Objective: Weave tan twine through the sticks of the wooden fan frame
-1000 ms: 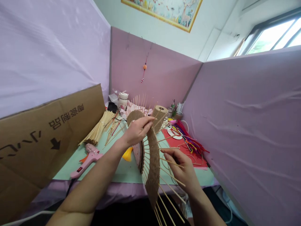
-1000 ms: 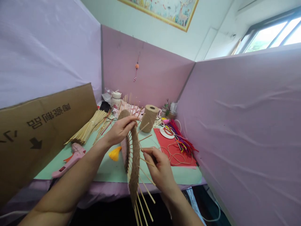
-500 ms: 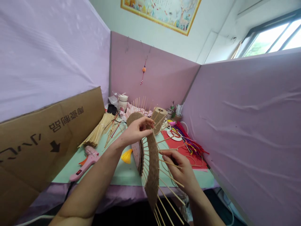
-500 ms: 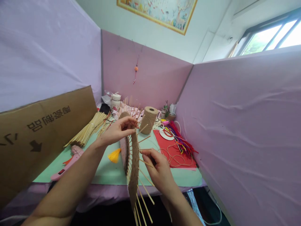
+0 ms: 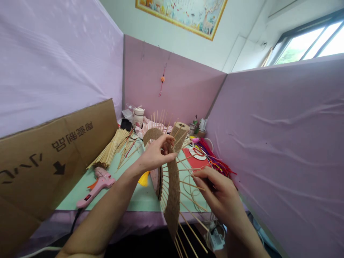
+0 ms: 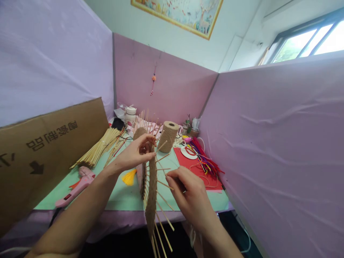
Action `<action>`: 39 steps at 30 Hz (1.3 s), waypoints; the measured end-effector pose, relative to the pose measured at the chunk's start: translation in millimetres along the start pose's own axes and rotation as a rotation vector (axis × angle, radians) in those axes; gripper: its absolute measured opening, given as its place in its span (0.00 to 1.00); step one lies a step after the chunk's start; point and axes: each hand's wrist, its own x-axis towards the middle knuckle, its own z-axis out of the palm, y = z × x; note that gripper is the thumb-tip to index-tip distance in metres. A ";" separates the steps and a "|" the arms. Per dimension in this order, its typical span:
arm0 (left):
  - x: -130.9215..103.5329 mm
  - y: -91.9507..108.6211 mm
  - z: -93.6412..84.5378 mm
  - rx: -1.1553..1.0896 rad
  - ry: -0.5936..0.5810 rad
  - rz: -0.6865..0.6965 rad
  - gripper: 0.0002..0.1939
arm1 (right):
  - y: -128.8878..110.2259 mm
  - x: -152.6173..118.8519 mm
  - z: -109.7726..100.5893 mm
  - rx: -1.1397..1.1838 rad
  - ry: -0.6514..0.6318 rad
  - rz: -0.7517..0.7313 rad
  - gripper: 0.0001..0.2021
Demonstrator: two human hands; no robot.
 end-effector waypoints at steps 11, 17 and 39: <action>-0.6 1.5 2.4 0.030 0.049 -0.046 0.21 | -24.4 26.6 -30.0 -0.250 -0.113 -0.270 0.05; -0.6 3.3 3.0 0.072 0.065 -0.027 0.20 | -46.8 44.1 -50.3 -0.625 -0.286 -0.462 0.09; 0.5 2.5 7.5 0.040 0.067 -0.053 0.20 | -37.3 61.8 -76.5 -0.577 -0.226 -0.432 0.12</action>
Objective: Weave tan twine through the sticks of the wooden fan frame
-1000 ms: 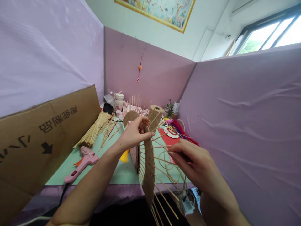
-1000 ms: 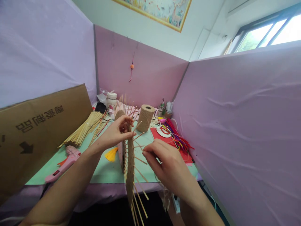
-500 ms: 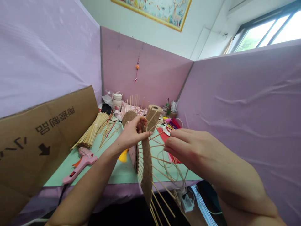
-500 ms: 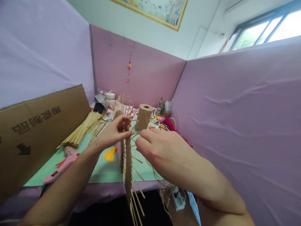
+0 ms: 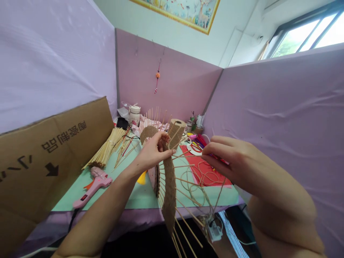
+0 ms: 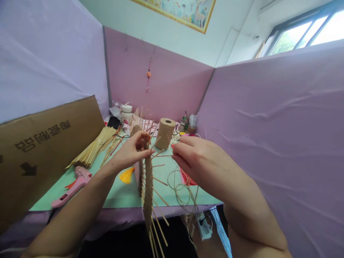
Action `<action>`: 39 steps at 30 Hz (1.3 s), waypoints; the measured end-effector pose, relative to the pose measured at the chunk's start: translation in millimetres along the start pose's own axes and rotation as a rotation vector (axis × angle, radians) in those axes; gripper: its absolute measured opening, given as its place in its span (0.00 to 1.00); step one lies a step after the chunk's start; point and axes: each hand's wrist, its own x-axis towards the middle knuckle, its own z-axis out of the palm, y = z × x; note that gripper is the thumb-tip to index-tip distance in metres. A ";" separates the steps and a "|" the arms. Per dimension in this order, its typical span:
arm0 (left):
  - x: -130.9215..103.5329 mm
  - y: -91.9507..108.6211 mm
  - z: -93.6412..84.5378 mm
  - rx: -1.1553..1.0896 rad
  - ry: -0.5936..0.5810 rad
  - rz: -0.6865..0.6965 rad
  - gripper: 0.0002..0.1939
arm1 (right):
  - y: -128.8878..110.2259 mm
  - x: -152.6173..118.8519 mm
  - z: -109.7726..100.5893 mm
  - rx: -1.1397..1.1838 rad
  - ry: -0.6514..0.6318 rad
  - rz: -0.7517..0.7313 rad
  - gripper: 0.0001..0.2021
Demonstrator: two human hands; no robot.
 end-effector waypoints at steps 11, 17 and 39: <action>-1.5 5.7 -0.9 0.038 0.004 -0.015 0.20 | 23.0 17.7 28.5 0.163 0.283 0.209 0.09; -2.9 0.9 -5.6 0.049 0.042 0.007 0.20 | 33.9 -45.0 89.5 0.569 0.029 0.551 0.13; -26.7 -29.5 0.1 0.396 0.008 0.647 0.21 | -37.5 -69.2 133.5 0.559 -0.075 0.301 0.15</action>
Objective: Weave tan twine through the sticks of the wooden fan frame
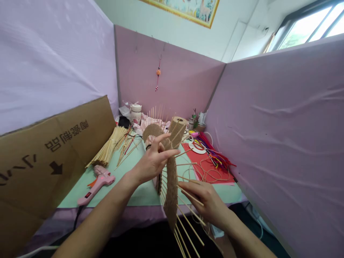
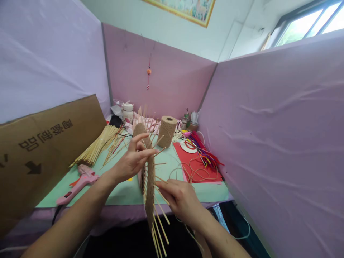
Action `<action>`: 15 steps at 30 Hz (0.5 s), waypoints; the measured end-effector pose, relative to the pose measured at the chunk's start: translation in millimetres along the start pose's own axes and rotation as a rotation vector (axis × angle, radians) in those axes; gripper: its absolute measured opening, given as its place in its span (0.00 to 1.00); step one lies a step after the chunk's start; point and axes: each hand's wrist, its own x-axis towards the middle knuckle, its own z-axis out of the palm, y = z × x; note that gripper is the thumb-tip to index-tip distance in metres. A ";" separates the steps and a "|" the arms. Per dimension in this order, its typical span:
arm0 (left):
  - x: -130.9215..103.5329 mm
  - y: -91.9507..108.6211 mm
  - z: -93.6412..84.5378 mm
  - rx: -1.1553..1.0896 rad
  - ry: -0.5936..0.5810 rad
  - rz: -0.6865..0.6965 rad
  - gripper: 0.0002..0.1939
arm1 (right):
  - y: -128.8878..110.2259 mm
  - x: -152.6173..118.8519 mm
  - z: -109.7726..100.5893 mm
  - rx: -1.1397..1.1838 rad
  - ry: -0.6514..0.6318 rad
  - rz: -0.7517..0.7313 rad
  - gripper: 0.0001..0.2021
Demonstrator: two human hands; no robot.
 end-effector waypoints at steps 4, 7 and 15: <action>3.5 5.5 -0.1 -0.020 0.007 -0.027 0.16 | -1.9 0.3 -3.7 -0.014 -0.004 -0.033 0.15; 5.0 9.0 -4.3 -0.070 0.023 -0.065 0.12 | -4.0 -0.9 -19.3 0.028 0.049 -0.037 0.13; 8.2 12.8 2.5 -0.059 0.003 -0.162 0.08 | -19.9 15.4 -75.4 0.197 0.366 0.185 0.12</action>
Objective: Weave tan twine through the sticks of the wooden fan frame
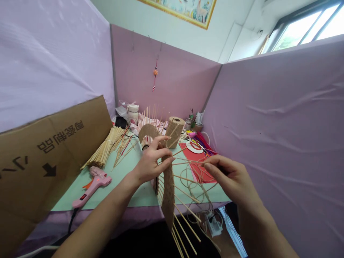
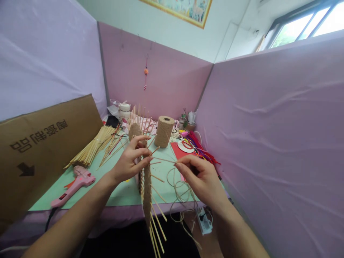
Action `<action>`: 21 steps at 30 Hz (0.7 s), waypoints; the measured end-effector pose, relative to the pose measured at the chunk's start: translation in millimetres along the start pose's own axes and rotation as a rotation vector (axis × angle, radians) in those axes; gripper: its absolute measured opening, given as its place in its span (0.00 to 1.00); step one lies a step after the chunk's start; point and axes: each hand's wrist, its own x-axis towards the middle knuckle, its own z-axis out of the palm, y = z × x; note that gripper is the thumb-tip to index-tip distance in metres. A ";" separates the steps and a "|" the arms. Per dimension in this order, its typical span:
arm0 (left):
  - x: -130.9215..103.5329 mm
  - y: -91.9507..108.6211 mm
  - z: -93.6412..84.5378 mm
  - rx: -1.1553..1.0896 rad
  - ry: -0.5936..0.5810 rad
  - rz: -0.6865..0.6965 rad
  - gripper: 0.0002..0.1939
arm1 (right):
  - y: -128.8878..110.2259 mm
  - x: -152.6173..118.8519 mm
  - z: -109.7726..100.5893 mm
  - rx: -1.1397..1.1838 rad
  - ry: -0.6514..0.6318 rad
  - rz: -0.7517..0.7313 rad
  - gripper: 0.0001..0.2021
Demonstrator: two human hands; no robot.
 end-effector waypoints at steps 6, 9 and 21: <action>0.6 0.5 4.8 0.013 -0.004 -0.016 0.09 | -24.3 15.8 9.0 -0.020 0.031 -0.214 0.08; -1.6 -0.7 1.5 -0.004 -0.007 -0.003 0.08 | -21.0 11.0 6.0 -0.062 -0.151 -0.451 0.05; -2.7 5.7 5.4 -0.056 -0.049 -0.006 0.12 | 47.7 -51.8 58.2 -0.008 -0.368 -0.014 0.19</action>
